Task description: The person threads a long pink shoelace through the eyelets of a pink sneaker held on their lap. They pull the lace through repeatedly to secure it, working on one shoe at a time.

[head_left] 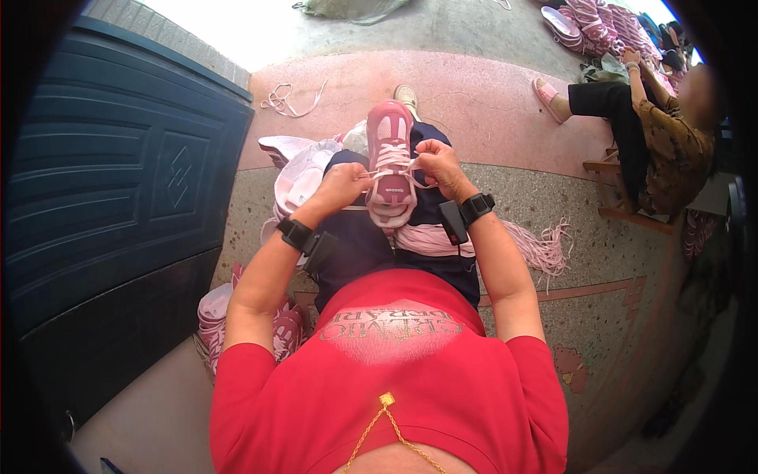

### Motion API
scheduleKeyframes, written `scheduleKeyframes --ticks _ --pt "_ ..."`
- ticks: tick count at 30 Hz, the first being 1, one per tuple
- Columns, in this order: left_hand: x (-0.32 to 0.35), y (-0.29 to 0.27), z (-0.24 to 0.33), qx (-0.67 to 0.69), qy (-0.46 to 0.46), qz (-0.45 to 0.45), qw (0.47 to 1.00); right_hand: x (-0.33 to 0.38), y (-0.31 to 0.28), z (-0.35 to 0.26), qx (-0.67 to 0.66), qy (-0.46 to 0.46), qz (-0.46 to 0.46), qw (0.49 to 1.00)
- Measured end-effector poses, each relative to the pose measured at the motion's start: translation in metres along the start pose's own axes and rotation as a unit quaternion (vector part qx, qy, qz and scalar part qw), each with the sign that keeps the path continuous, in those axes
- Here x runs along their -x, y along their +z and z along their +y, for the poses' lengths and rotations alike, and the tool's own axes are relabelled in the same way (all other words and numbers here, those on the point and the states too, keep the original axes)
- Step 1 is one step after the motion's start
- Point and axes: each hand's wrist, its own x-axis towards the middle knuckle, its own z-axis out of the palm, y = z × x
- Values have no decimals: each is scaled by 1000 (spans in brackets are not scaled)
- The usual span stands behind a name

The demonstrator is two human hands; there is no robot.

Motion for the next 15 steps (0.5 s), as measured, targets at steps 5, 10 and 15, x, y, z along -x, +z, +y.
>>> scheduleKeyframes --ticks 5,10,15 --pt "1 -33 9 67 -85 -13 994 -5 10 -7 86 -22 20 996" --pt "-6 11 24 -115 35 70 990 1 3 -10 55 2 10 998" --pt "-12 24 11 -249 60 100 962 6 -5 -11 25 23 2 999"
